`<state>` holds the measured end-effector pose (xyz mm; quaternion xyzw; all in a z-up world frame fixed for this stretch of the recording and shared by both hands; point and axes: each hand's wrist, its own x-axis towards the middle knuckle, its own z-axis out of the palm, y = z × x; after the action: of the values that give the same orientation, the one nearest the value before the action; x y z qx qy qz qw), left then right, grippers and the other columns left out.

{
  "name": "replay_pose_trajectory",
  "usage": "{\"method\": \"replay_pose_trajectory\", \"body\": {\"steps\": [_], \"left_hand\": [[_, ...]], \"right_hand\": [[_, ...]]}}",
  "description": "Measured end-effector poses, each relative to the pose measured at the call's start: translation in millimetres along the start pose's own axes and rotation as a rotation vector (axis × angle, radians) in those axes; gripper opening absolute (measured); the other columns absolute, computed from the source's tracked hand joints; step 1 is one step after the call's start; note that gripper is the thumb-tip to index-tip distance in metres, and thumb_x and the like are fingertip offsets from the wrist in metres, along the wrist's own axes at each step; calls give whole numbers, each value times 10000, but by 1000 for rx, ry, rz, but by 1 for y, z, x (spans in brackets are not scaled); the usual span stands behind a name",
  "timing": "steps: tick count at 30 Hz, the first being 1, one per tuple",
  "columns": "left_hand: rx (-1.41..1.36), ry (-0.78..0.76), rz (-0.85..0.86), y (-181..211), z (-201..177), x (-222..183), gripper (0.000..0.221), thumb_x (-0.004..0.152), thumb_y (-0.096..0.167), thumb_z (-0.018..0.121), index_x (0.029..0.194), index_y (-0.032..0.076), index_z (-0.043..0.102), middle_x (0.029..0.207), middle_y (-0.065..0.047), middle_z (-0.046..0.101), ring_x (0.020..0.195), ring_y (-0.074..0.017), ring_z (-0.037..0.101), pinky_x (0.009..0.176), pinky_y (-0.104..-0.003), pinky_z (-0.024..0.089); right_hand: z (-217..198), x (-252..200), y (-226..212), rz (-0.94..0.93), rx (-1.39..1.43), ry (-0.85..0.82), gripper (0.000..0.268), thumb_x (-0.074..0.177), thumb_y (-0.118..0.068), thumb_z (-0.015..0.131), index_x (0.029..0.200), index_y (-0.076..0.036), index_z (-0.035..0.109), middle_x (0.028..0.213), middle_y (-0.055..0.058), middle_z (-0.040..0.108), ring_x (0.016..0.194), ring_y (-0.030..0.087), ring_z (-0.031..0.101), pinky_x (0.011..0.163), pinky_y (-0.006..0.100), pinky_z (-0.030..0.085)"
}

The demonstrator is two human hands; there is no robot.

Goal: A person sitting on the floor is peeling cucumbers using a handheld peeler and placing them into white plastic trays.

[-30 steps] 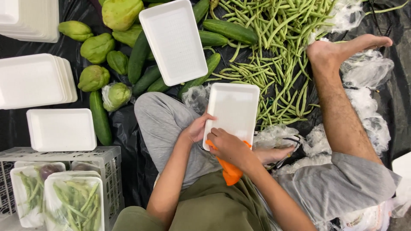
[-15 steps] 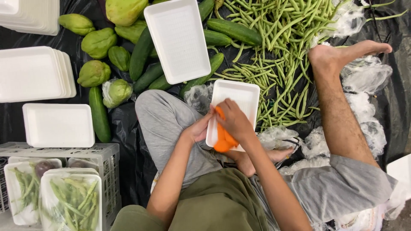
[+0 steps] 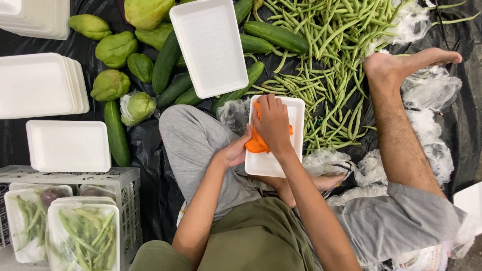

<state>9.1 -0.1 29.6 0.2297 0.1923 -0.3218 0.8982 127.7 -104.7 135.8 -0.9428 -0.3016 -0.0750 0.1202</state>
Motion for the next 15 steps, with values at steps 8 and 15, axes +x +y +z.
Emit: {"method": "replay_pose_trajectory", "body": {"steps": [8,15], "left_hand": [[-89,12,26,17,16,-9,687,999,679,370,1362,133,577,1192,-134,686,1112,-272,678,993,-440,560],[-96,151,-25,20,35,-20,592,1007,583,503,1411,164,606,1213,-135,720,1058,-279,709,986,-426,544]], "right_hand": [[-40,-43,-8,-162,294,-297,175,970,-220,577,1099,-103,557,922,62,487,844,307,569,695,400,464],[-104,-64,-18,-249,518,-482,102,1000,-183,571,1021,-87,602,937,67,560,870,271,591,764,352,484]]}}
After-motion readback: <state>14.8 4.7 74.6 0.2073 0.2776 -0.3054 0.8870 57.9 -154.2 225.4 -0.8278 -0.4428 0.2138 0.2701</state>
